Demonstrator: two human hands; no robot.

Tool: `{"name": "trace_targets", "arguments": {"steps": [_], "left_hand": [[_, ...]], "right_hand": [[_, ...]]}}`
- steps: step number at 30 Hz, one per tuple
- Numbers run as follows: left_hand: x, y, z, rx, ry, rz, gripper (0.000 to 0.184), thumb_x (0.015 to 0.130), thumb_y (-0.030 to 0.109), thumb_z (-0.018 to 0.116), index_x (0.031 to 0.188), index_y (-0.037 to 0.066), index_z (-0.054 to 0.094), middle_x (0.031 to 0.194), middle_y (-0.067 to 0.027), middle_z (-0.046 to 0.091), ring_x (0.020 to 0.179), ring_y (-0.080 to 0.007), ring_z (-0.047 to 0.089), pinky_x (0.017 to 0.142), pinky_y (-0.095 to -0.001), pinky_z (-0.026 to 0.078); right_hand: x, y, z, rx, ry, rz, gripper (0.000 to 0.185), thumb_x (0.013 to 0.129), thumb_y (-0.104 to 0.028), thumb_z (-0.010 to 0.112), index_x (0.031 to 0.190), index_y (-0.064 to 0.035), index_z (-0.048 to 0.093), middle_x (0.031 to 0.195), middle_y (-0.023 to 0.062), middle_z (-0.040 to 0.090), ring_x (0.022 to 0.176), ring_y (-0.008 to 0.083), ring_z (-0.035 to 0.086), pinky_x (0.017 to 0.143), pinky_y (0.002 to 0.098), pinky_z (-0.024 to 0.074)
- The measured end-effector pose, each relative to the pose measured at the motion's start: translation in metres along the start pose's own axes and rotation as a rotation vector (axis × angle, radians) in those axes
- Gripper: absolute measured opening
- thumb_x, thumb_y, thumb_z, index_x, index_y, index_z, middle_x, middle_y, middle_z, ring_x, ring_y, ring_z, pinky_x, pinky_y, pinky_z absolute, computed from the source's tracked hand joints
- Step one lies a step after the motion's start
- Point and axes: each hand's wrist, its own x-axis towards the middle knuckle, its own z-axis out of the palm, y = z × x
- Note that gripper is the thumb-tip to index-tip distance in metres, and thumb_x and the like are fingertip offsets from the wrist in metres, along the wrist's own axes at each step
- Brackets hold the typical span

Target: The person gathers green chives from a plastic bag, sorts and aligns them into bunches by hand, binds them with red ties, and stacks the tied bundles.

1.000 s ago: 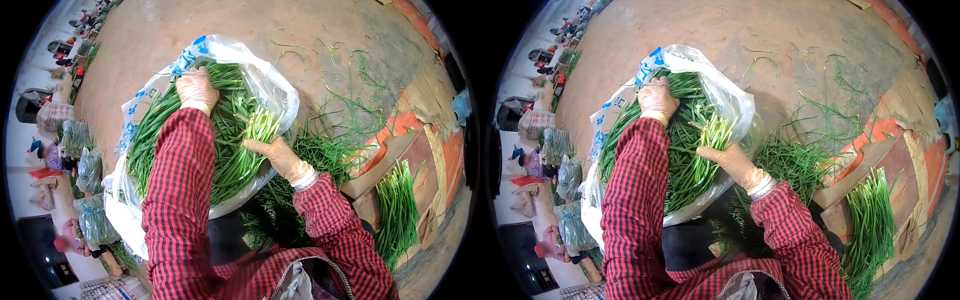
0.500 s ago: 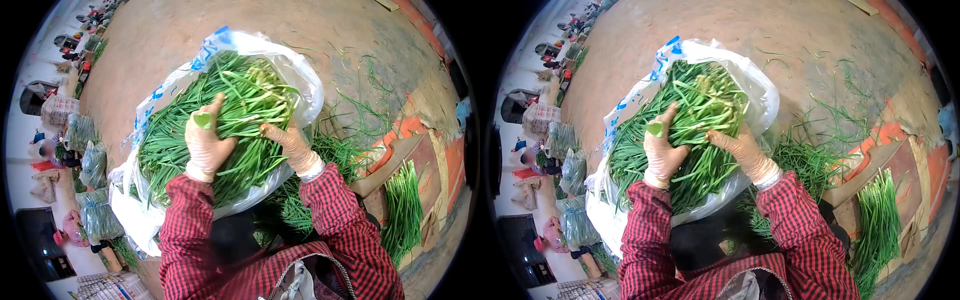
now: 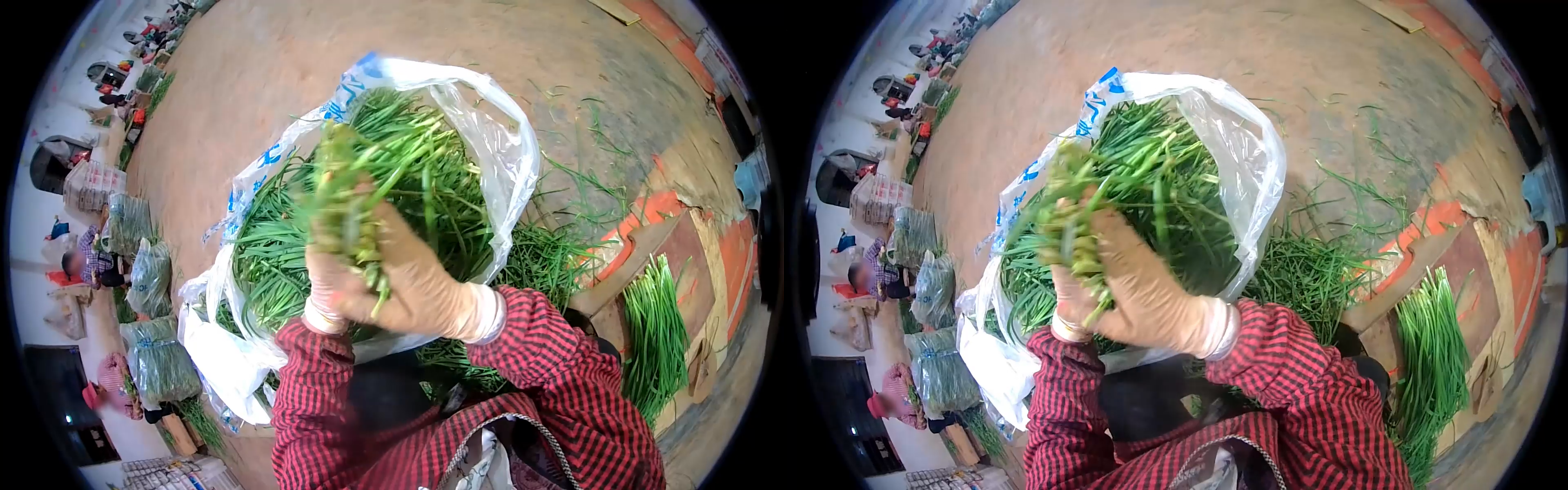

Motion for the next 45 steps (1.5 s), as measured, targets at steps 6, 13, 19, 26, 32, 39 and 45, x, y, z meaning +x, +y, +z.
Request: {"name": "trace_targets", "arguments": {"steps": [6,13,19,26,32,39,45], "left_hand": [[-0.008,-0.013,-0.012,-0.262,0.292,-0.035,0.056,0.081,-0.009,0.068,0.131,0.004,0.046,0.119,-0.0087,0.059,0.103,-0.0179,0.059,0.086,-0.0314,0.052],[0.007,0.016,0.007,-0.201,0.221,-0.029,0.062,0.074,-0.002,0.078,0.129,-0.001,0.051,0.122,-0.0104,0.06,0.104,-0.0198,0.06,0.092,-0.0331,0.048],[0.01,0.009,0.007,-0.84,0.002,-0.192,0.05,0.098,0.026,0.054,0.143,0.009,0.042,0.133,-0.0089,0.054,0.117,-0.0207,0.055,0.095,-0.037,0.048],[0.013,0.02,0.015,-0.236,0.245,0.028,0.075,0.066,0.011,0.081,0.132,0.0,0.047,0.111,-0.0111,0.063,0.098,-0.026,0.062,0.088,-0.0372,0.049],[0.017,0.01,0.019,-0.139,0.221,0.058,0.088,0.063,0.015,0.084,0.139,0.0,0.042,0.113,-0.0145,0.06,0.1,-0.0303,0.059,0.09,-0.0394,0.047],[0.009,-0.028,-0.016,-1.15,0.026,-0.233,0.089,0.081,0.028,0.074,0.152,0.011,0.024,0.149,-0.0138,0.03,0.137,-0.0319,0.032,0.113,-0.0437,0.029],[-0.032,-0.113,-0.06,-0.85,-0.156,-0.093,0.051,0.099,0.041,0.047,0.14,0.01,0.044,0.146,-0.0153,0.04,0.132,-0.0254,0.043,0.111,-0.0425,0.034]], "right_hand": [[0.004,0.0,-0.025,0.048,0.245,-0.017,0.017,0.091,-0.014,0.064,0.104,-0.0019,0.066,0.103,0.0115,0.066,0.098,0.0231,0.063,0.089,0.0351,0.0493],[-0.004,0.02,-0.05,0.494,0.401,0.226,0.039,0.104,-0.025,0.047,0.131,0.0026,0.053,0.128,0.0162,0.059,0.121,0.0243,0.056,0.105,0.0348,0.0438],[0.024,0.077,-0.055,0.311,0.542,0.238,0.048,0.103,-0.027,0.049,0.141,0.0019,0.041,0.138,0.0133,0.049,0.127,0.0241,0.048,0.107,0.0337,0.0396],[0.027,0.085,-0.09,0.597,0.938,0.239,0.039,0.1,-0.038,0.053,0.122,-0.0067,0.057,0.116,0.0057,0.06,0.109,0.0167,0.056,0.097,0.031,0.0443],[0.056,0.087,-0.071,0.806,0.675,0.463,0.04,0.1,-0.044,0.05,0.11,-0.0066,0.063,0.094,-0.0002,0.063,0.077,0.009,0.061,0.066,0.023,0.0521],[0.082,0.041,-0.023,-0.062,0.126,-0.331,0.028,0.081,-0.019,0.069,0.107,-0.0088,0.063,0.099,0.008,0.063,0.094,0.0238,0.062,0.084,0.0334,0.0511],[0.088,0.033,0.016,0.544,-0.04,-0.013,0.034,0.098,-0.024,0.052,0.127,-0.0077,0.059,0.112,0.0112,0.064,0.103,0.0244,0.063,0.094,0.0346,0.0486]]}}
